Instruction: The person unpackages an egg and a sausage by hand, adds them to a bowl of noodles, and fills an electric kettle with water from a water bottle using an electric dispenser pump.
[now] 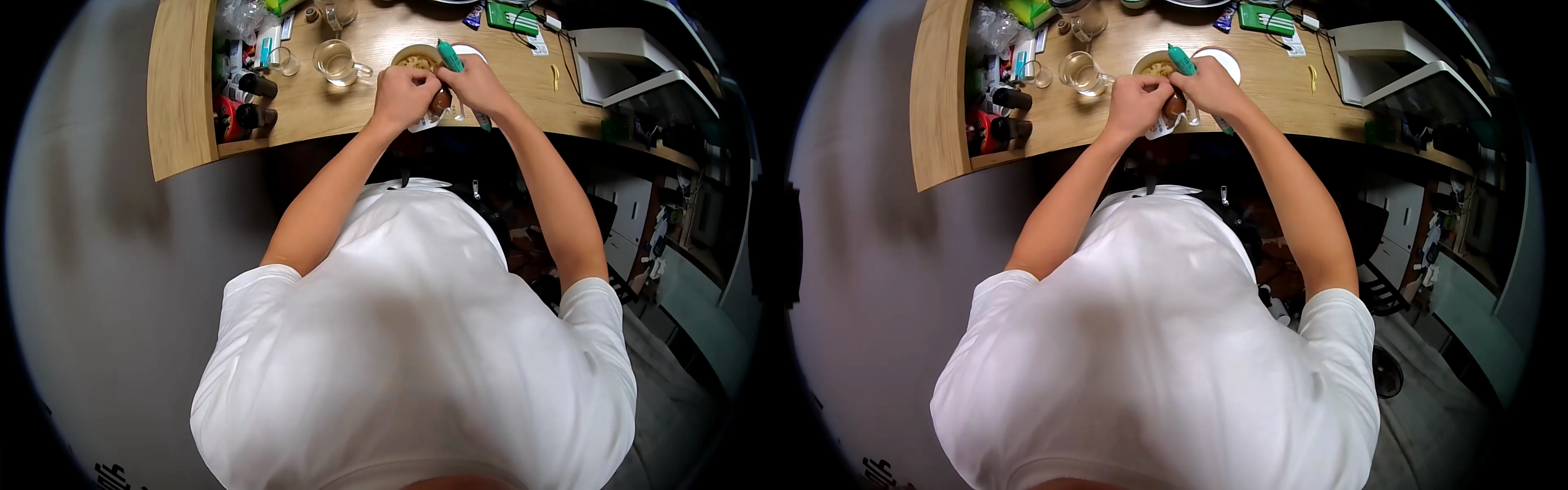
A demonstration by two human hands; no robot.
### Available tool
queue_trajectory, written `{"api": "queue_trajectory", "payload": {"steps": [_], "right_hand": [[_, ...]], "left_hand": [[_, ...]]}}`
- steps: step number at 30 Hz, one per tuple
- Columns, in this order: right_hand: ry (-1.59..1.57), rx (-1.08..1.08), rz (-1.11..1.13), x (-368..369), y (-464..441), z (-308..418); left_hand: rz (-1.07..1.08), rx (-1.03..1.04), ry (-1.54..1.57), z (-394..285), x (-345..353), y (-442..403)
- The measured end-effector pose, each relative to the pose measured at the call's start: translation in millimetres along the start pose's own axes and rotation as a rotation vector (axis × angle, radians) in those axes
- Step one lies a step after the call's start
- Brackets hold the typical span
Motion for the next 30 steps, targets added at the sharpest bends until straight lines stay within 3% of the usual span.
{"api": "queue_trajectory", "payload": {"steps": [7, 9, 13, 15, 18, 22, 27, 30], "right_hand": [[0.020, 0.163, -0.029, -1.6, -36.7, -24.7], [0.007, 0.261, -0.042, -0.6, -41.2, -29.3], [-0.026, 0.259, -0.054, 2.2, -42.0, -29.2], [0.001, 0.344, -0.052, 1.1, -41.1, -26.6], [-0.085, 0.285, -0.076, 0.1, -34.4, -19.6], [0.049, 0.209, -0.073, -7.9, -32.5, -13.0], [0.092, 0.218, 0.027, -12.0, -35.9, -19.5], [0.077, 0.111, 0.095, -11.1, -27.9, -12.0]], "left_hand": [[-0.150, -0.140, -0.109, -3.4, 7.5, -11.4], [-0.222, -0.124, -0.195, -1.4, 12.1, -11.1], [-0.267, -0.081, -0.295, -2.0, 17.4, -8.9], [-0.383, 0.054, -0.458, -6.4, 17.2, -8.4], [-0.330, -0.051, -0.362, -7.4, 12.3, -11.0], [-0.197, -0.240, -0.180, -1.9, 6.0, -11.9], [-0.179, -0.252, -0.157, 3.6, 5.1, -8.8], [-0.168, -0.255, -0.137, 3.8, 6.2, -9.5]]}}
Point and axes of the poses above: each hand's wrist, its own y-axis away from the middle knuckle, its own x-axis out of the palm, z = x × y, the point moved 2 cm from there along -y, towards the middle knuckle, and after that the axes turned 15 degrees about -y, right-handed, at the moved point
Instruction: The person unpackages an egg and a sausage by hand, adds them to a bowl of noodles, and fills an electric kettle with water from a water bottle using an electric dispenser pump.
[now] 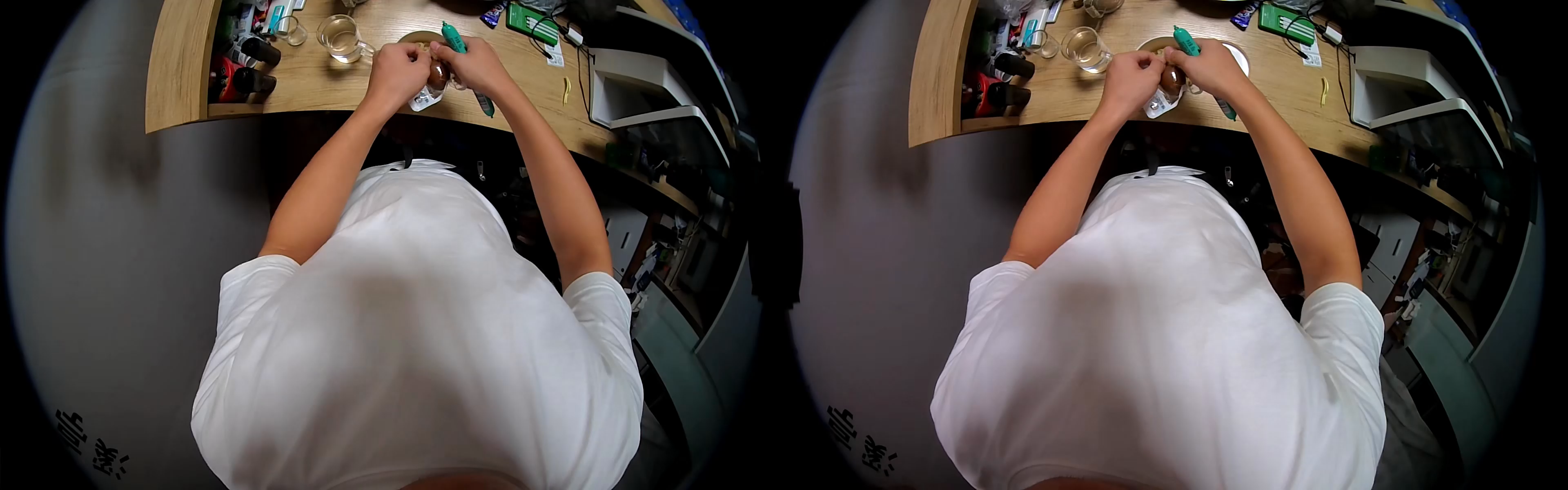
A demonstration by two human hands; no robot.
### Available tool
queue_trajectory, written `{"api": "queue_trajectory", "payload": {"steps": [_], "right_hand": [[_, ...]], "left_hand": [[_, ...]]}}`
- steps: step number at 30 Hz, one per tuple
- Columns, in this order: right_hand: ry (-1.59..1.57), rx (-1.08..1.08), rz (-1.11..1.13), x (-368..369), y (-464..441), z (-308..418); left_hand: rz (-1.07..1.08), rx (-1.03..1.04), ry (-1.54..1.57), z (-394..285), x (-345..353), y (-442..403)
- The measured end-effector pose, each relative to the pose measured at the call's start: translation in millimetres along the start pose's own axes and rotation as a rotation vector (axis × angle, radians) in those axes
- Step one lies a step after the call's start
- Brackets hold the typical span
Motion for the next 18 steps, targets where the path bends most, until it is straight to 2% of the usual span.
{"api": "queue_trajectory", "payload": {"steps": [6, 8, 9, 11, 15, 17, 18], "right_hand": [[-0.011, -0.106, -0.033, 3.2, 8.7, 7.2], [0.050, -0.129, -0.040, 3.7, 11.0, 11.0], [0.052, -0.130, -0.039, 4.2, 9.3, 9.4], [0.043, -0.117, -0.070, 5.0, 2.6, 3.1], [0.113, -0.069, -0.149, 11.6, -6.9, 2.3], [0.121, -0.012, -0.191, 15.4, -9.2, 0.2], [0.123, -0.012, -0.190, 17.3, -10.1, 1.7]], "left_hand": [[0.149, 0.013, 0.123, 7.3, -0.4, -6.5], [0.322, -0.079, 0.427, 10.4, 1.4, -7.4], [0.320, -0.079, 0.429, 9.6, 1.0, -6.6], [0.304, -0.144, 0.574, 7.2, 3.0, -4.6], [0.219, -0.199, 0.596, 9.3, 18.8, -1.5], [-0.008, -0.280, 0.247, 12.8, 22.7, 1.7], [-0.042, -0.305, 0.228, 9.6, 21.6, 6.2]]}}
Point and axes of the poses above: each hand's wrist, its own y-axis away from the middle knuckle, its own x-axis out of the palm, z = x × y, the point moved 2 cm from there along -y, towards the middle knuckle, and after that the axes turned 15 degrees about -y, right-handed, at the moved point
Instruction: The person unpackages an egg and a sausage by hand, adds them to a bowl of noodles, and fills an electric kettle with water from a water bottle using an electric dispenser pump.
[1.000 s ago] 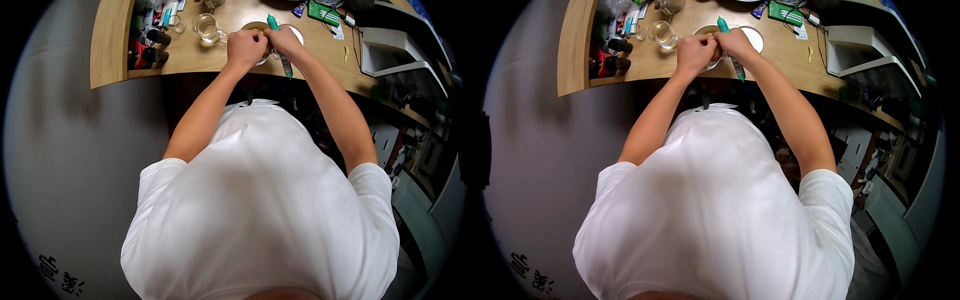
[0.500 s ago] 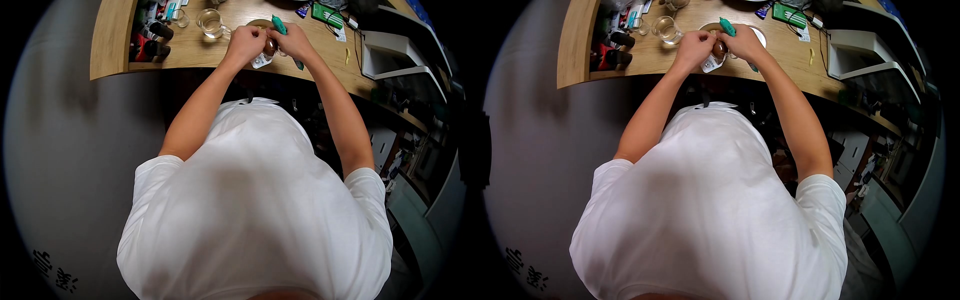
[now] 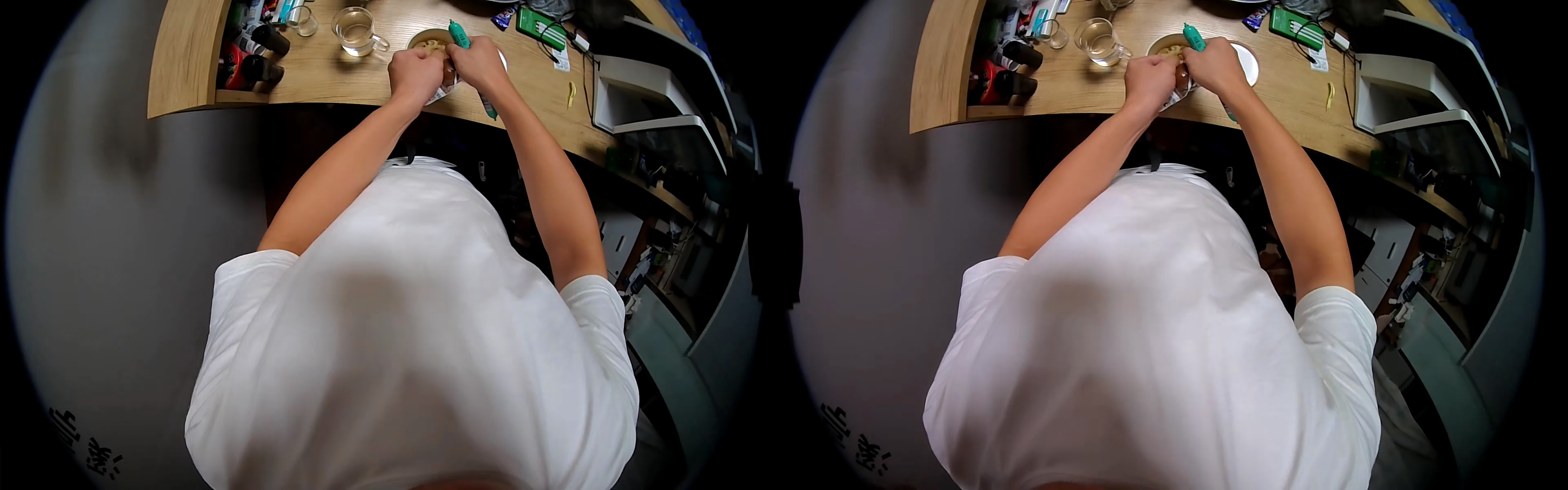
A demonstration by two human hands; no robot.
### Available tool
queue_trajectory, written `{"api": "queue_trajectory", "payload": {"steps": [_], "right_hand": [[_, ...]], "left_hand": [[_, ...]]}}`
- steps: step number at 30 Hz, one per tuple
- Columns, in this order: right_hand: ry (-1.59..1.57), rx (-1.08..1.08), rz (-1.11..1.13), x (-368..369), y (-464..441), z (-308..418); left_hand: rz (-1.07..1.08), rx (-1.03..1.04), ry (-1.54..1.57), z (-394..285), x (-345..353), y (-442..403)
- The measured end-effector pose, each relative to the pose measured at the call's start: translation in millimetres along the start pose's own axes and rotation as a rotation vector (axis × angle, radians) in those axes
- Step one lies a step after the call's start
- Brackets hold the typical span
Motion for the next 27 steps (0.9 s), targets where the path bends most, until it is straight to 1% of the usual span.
{"api": "queue_trajectory", "payload": {"steps": [2, 3, 5, 6, 7, 8, 10, 14, 15, 17, 18, 20, 22, 23, 24, 26, 27], "right_hand": [[0.130, 0.054, -0.069, 2.3, 0.1, 2.6], [0.131, 0.051, -0.067, 3.9, -0.3, 4.1], [0.147, 0.075, -0.140, 3.9, 0.9, 4.6], [0.148, 0.075, -0.140, 3.4, 0.6, 2.9], [0.088, 0.103, -0.171, 1.7, -0.7, -1.6], [0.027, 0.130, -0.204, 0.2, -2.8, -6.2], [-0.022, 0.117, -0.216, 0.6, -8.0, -18.5], [-0.168, 0.098, -0.261, -1.9, 0.6, -15.5], [-0.170, 0.097, -0.261, -3.6, 1.6, -13.6], [-0.067, -0.004, -0.217, -6.6, 4.6, -9.4], [-0.071, -0.001, -0.218, -7.3, 4.1, -7.6], [0.140, -0.032, -0.255, -8.0, 1.4, -3.0], [0.124, -0.022, -0.297, -8.2, -1.1, -3.7], [0.109, -0.012, -0.337, -8.2, -1.1, -4.5], [0.110, -0.012, -0.337, -8.7, 1.4, -0.1], [-0.003, 0.094, -0.293, -10.8, 7.0, 6.7], [0.000, 0.094, -0.290, -10.7, 5.2, 4.4]], "left_hand": [[-0.016, -0.015, -0.050, -3.9, -0.1, 6.8], [-0.032, -0.022, -0.100, -6.8, -1.1, 8.0], [0.006, -0.031, -0.110, -11.5, -2.6, 10.5], [-0.041, 0.000, -0.126, -11.4, -1.2, 8.5], [-0.087, 0.030, -0.142, -11.0, 0.5, 7.1], [-0.087, 0.031, -0.142, -9.7, 3.2, 5.7], [-0.112, 0.039, -0.120, -13.1, 1.4, 10.7], [-0.080, 0.051, -0.110, -16.2, -7.9, 18.1], [-0.080, 0.057, -0.086, -16.5, -11.3, 19.1], [-0.076, 0.060, -0.068, -14.7, -11.2, 20.2], [-0.089, 0.047, -0.037, -13.1, -9.7, 18.8], [-0.101, 0.032, -0.009, -9.6, -5.5, 19.7], [-0.109, -0.040, 0.129, -9.4, -2.6, 24.5], [-0.108, -0.040, 0.128, -8.9, -1.6, 25.2], [-0.071, -0.075, 0.170, -5.7, 1.6, 24.0], [-0.035, -0.112, 0.213, 1.4, 6.6, 23.4], [0.029, -0.159, 0.322, 4.5, 10.2, 23.9]]}}
Point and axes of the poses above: each hand's wrist, its own y-axis away from the middle knuckle, its own x-axis out of the palm, z = x × y, the point moved 2 cm from there along -y, towards the middle knuckle, and after that the axes turned 15 degrees about -y, right-handed, at the moved point
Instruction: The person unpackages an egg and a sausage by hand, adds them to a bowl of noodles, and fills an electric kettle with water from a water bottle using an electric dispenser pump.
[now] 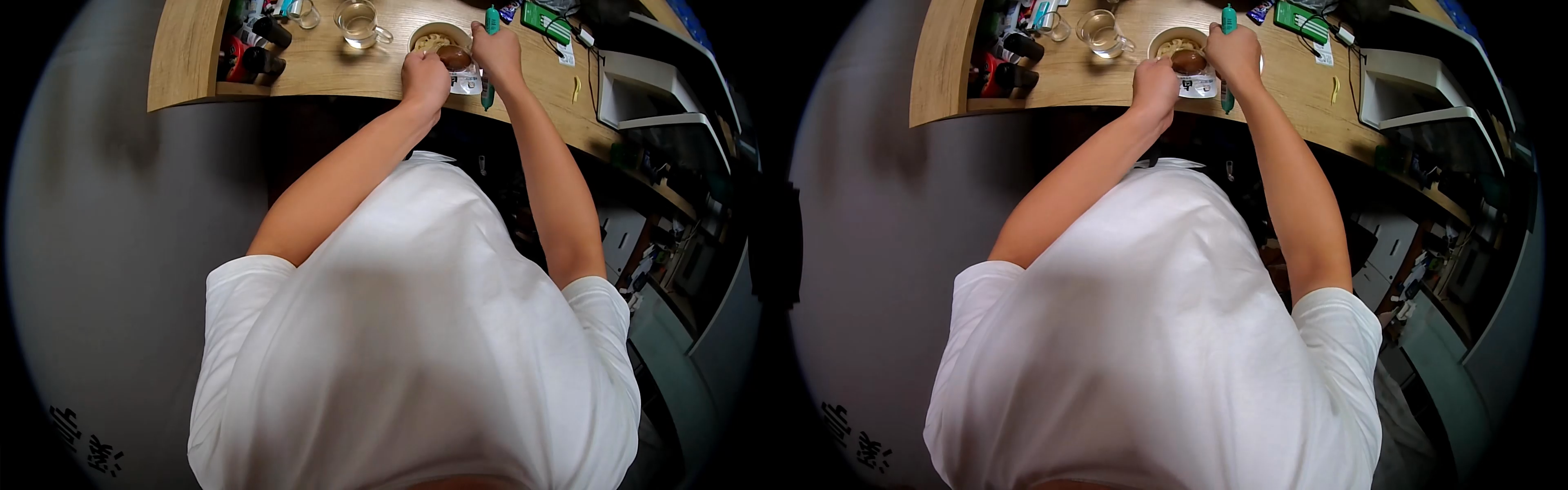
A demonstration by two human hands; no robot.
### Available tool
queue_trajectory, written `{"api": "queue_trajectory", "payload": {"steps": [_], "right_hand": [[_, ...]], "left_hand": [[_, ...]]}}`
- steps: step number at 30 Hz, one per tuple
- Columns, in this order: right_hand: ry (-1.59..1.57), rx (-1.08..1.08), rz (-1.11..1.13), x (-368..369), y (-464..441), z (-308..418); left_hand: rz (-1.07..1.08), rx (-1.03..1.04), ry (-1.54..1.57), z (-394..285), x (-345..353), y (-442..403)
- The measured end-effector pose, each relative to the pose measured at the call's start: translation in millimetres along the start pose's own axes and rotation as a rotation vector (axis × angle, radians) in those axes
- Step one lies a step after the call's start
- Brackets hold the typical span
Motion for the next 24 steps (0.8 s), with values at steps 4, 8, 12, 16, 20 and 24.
{"api": "queue_trajectory", "payload": {"steps": [4, 8, 12, 16, 20, 24], "right_hand": [[-0.123, 0.024, -0.099, 8.9, -14.1, -22.1], [-0.057, -0.077, -0.127, 7.2, -18.4, -21.0], [-0.031, -0.175, -0.063, 10.6, -12.4, -14.4], [0.031, -0.230, -0.052, 16.6, -7.7, -5.7], [0.027, -0.151, -0.024, 18.9, -5.2, -4.9], [0.064, -0.176, -0.018, 20.0, -8.6, -10.8]], "left_hand": [[0.128, -0.087, 0.160, 8.6, 3.6, -0.2], [0.202, -0.196, 0.497, -12.4, -2.7, 20.5], [0.264, -0.183, 0.384, 0.4, -0.3, 9.1], [0.166, -0.155, 0.254, 11.9, 3.8, -2.4], [-0.023, -0.179, 0.156, 9.3, 1.8, -0.9], [-0.029, -0.178, 0.216, 9.3, 1.5, 1.8]]}}
Point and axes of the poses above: each hand's wrist, its own y-axis away from the middle knuckle, its own x-axis out of the palm, z = x × y, the point moved 2 cm from there along -y, towards the middle knuckle, and after that the axes turned 15 degrees about -y, right-handed, at the moved point
